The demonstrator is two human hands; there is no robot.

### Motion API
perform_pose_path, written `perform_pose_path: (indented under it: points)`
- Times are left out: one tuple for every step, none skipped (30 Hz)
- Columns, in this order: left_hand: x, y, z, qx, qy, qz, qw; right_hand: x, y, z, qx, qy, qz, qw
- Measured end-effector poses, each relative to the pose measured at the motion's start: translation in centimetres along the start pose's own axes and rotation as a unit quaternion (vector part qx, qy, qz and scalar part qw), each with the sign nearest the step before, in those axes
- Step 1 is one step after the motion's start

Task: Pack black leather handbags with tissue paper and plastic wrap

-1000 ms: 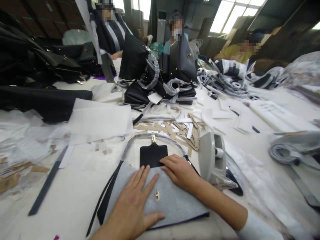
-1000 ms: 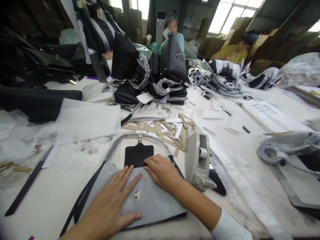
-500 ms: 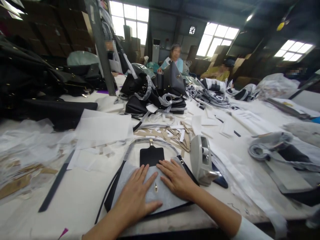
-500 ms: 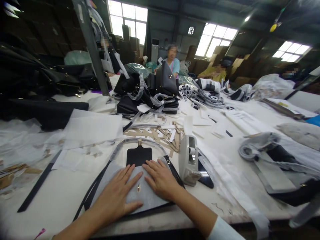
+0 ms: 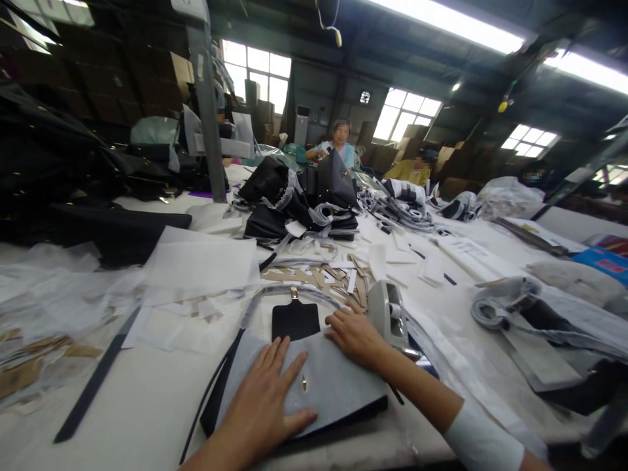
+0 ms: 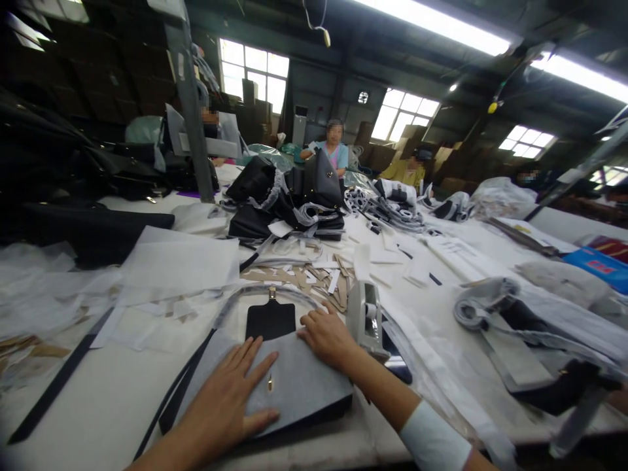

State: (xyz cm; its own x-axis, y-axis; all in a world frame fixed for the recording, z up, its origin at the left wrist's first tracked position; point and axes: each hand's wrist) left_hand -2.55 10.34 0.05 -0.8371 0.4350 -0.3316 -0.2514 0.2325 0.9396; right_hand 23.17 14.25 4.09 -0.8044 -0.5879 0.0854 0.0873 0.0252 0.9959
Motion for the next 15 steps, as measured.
perform_pose_path:
  points:
    - [0.0, 0.0, 0.0, -0.002, 0.0, -0.002, 1.0, -0.7, 0.2, 0.1, 0.008, 0.001, 0.004, 1.0]
    - [0.0, 0.0, 0.0, -0.002, 0.0, -0.003, 1.0, -1.3, 0.3, 0.2, 0.016, 0.0, 0.009, 1.0]
    - [0.0, -0.1, 0.0, -0.001, -0.001, -0.005, 1.0, -1.9, 0.3, 0.4, 0.025, -0.001, 0.016, 1.0]
    - [0.0, -0.1, 0.0, 0.001, -0.001, -0.007, 1.0, -2.4, 0.3, 0.6, 0.033, -0.004, 0.023, 0.999]
    - [0.0, -0.1, -0.1, 0.003, -0.002, -0.009, 1.0, -2.8, 0.2, 0.8, 0.038, -0.009, 0.029, 0.999]
    - [0.0, -0.1, -0.1, 0.003, -0.002, -0.01, 1.0, -3.1, 0.1, 1.1, 0.04, -0.018, 0.033, 0.999]
    - [0.0, -0.1, -0.1, 0.002, -0.002, -0.012, 1.0, -3.4, -0.1, 1.3, 0.039, -0.029, 0.035, 0.998]
    - [0.0, -0.1, -0.2, -0.001, -0.002, -0.013, 1.0, -3.6, -0.3, 1.6, 0.039, -0.039, 0.037, 0.998]
    - [0.0, -0.1, -0.2, -0.004, -0.002, -0.013, 1.0, -3.8, -0.4, 1.8, 0.042, -0.047, 0.041, 0.997]
    - [0.0, -0.1, -0.2, -0.007, -0.002, -0.013, 1.0, -4.0, -0.5, 2.0, 0.047, -0.051, 0.048, 0.996]
    - [0.0, -0.2, -0.2, -0.008, -0.002, -0.014, 1.0, -4.2, -0.5, 2.2, 0.056, -0.052, 0.059, 0.995]
    - [0.0, -0.2, -0.1, -0.009, -0.002, -0.015, 1.0, -4.5, -0.3, 2.3, 0.066, -0.051, 0.073, 0.994]
    - [0.0, -0.3, -0.1, -0.009, -0.003, -0.017, 1.0, -4.7, -0.1, 2.4, 0.075, -0.051, 0.09, 0.992]
    - [0.1, -0.3, -0.1, -0.009, -0.005, -0.019, 1.0, -4.8, 0.3, 2.5, 0.079, -0.052, 0.106, 0.99]
    - [0.1, -0.4, -0.1, -0.01, -0.007, -0.021, 1.0, -4.8, 0.7, 2.5, 0.076, -0.055, 0.118, 0.988]
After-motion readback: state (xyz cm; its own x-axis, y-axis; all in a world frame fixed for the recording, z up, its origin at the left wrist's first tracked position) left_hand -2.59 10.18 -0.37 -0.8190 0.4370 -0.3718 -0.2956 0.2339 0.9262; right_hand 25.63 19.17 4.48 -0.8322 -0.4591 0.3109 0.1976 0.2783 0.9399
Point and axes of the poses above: each hand's wrist, its own z-axis towards the middle knuckle, its own y-axis out of the back of the hand, x = y × z, and after that the axes turned 12 degrees about y, right-handed
